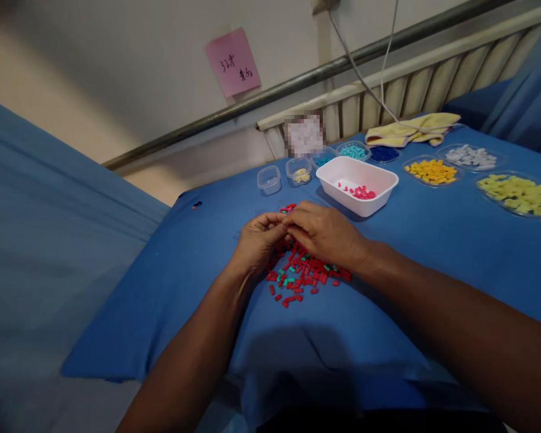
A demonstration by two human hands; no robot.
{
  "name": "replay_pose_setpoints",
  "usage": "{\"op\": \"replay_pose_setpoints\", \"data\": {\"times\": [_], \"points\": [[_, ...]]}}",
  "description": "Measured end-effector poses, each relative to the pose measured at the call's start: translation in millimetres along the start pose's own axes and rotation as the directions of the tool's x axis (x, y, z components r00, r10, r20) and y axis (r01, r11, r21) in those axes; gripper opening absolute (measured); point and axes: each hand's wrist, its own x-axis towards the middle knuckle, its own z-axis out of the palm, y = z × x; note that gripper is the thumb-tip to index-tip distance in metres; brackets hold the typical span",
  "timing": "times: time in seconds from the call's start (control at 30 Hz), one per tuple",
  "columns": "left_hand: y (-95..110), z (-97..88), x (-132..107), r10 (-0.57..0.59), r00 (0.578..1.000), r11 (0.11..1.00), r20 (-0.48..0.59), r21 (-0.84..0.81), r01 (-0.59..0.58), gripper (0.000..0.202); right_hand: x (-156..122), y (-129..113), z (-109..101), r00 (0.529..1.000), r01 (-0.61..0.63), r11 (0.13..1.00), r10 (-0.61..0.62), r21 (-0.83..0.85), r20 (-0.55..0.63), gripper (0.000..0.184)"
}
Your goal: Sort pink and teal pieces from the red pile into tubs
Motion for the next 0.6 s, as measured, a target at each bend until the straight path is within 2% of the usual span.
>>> {"op": "replay_pose_setpoints", "data": {"times": [0.1, 0.2, 0.27, 0.37, 0.43, 0.5, 0.6], "points": [[1, -0.5, -1, -0.021, 1.000, 1.000, -0.003, 0.001, 0.021, 0.056, 2, -2, -3, 1.000, 0.022, 0.999, -0.022, -0.042, 0.020, 0.017], [2, -10.1, 5, 0.066, 0.996, 0.997, -0.057, 0.053, -0.063, 0.047, 7, 0, -22, 0.999, 0.005, 0.992, -0.011, -0.126, -0.043, 0.020], [1, -23.2, 13, 0.168, 0.972, 0.976, -0.162, 0.165, -0.141, 0.037, 9, 8, -43, 0.989, -0.069, 0.976, 0.040, -0.209, -0.141, 0.021], [-4, -48.0, 28, 0.312, 0.906, 0.904, -0.286, 0.381, -0.191, 0.027, 7, 28, -74, 0.950, -0.251, 0.903, 0.161, -0.349, -0.268, 0.023], [-9, -62.1, 36, 0.391, 0.880, 0.823, -0.269, 0.530, -0.203, 0.024, 3, 42, -87, 0.931, -0.338, 0.843, 0.237, -0.418, -0.276, 0.025], [-15, -71.1, 39, 0.449, 0.875, 0.690, -0.183, 0.693, -0.209, 0.023, 0, 50, -91, 0.925, -0.369, 0.817, 0.277, -0.443, -0.259, 0.027], [-20, -74.3, 39, 0.453, 0.890, 0.475, -0.046, 0.858, -0.198, 0.023, 1, 46, -77, 0.945, -0.303, 0.860, 0.216, -0.411, -0.246, 0.028]]}}
